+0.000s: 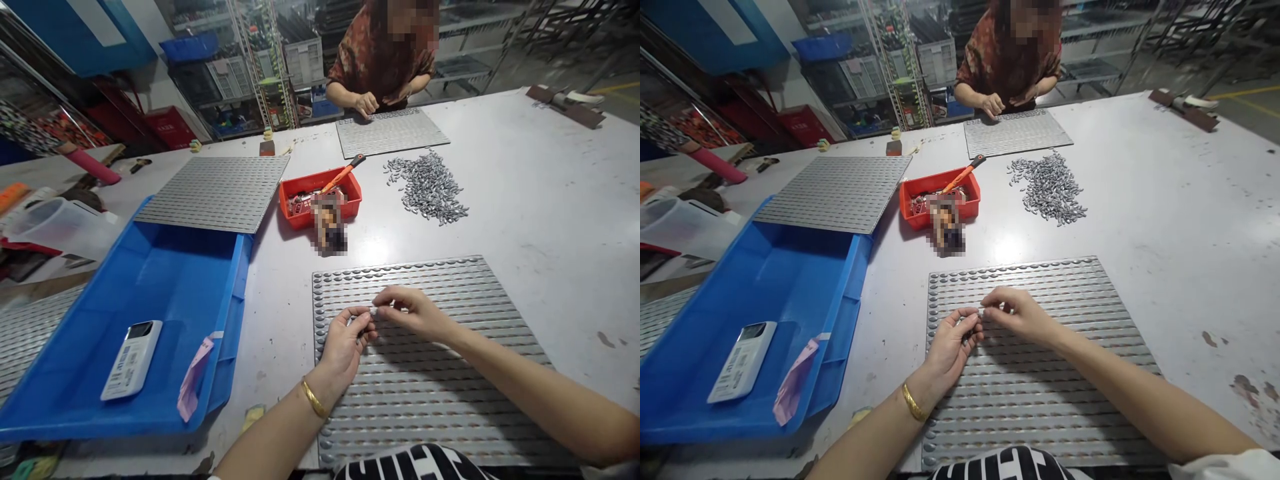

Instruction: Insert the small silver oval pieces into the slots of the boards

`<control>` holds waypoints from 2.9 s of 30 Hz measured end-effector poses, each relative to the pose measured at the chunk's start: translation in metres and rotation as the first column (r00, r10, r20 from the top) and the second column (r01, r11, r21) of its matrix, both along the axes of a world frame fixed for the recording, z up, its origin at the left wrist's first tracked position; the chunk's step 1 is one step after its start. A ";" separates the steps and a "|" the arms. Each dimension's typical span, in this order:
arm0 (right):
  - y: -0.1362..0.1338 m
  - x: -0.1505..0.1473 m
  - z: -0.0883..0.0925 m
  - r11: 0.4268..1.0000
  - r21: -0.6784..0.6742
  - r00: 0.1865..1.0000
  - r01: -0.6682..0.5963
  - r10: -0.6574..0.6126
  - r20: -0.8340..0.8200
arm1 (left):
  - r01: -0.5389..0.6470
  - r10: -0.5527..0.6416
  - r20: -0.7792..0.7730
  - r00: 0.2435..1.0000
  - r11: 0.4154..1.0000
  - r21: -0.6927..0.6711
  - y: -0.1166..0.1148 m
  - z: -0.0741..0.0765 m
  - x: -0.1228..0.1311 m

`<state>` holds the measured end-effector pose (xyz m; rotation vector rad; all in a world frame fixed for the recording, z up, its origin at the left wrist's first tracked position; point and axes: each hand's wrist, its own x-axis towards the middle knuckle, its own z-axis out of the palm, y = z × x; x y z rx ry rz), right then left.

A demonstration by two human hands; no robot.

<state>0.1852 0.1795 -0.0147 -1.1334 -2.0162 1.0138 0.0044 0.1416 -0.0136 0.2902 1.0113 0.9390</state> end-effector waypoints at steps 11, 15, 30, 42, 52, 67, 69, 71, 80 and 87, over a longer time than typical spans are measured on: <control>-0.029 -0.011 -0.004 0.980 0.191 0.998 0.056 -0.047 -0.050 | 0.039 -0.039 -0.004 0.999 0.998 0.043 -0.005 0.000 0.003; -0.037 -0.007 -0.007 0.978 0.206 0.999 0.020 -0.014 -0.028 | 0.059 -0.057 -0.039 0.998 0.997 0.058 -0.009 -0.001 0.005; 0.013 0.039 -0.031 0.927 0.359 0.959 0.108 -0.192 0.207 | 0.052 -0.050 0.037 0.998 0.997 -0.057 -0.003 0.005 0.004; 0.052 0.044 -0.047 0.918 0.397 0.901 -0.014 -0.160 0.403 | 0.140 -0.140 -0.001 0.990 0.989 -0.052 -0.001 0.004 0.004; 0.055 0.042 -0.044 0.922 0.382 0.873 -0.063 -0.135 0.469 | 0.109 -0.110 -0.012 0.994 0.992 -0.065 -0.004 0.000 0.004; -0.024 0.000 0.000 0.997 0.064 0.996 0.034 -0.029 -0.083 | 0.017 -0.017 0.030 0.999 1.000 -0.011 -0.004 -0.003 0.004; -0.029 -0.008 -0.002 0.997 0.049 0.988 0.063 -0.056 -0.141 | 0.013 -0.012 0.034 0.999 1.000 -0.008 -0.005 -0.003 0.005; -0.030 -0.013 -0.006 0.995 0.074 0.985 0.074 -0.061 -0.158 | 0.013 -0.013 0.038 0.999 1.000 0.002 -0.007 -0.003 0.005; -0.033 -0.001 -0.019 0.969 0.244 0.999 0.038 -0.039 0.002 | 0.038 -0.036 0.049 0.998 0.999 -0.034 -0.009 0.003 0.006; 0.004 0.056 -0.025 0.914 0.374 0.950 0.160 -0.246 0.194 | 0.050 -0.048 0.026 0.999 0.994 -0.099 -0.009 0.004 0.005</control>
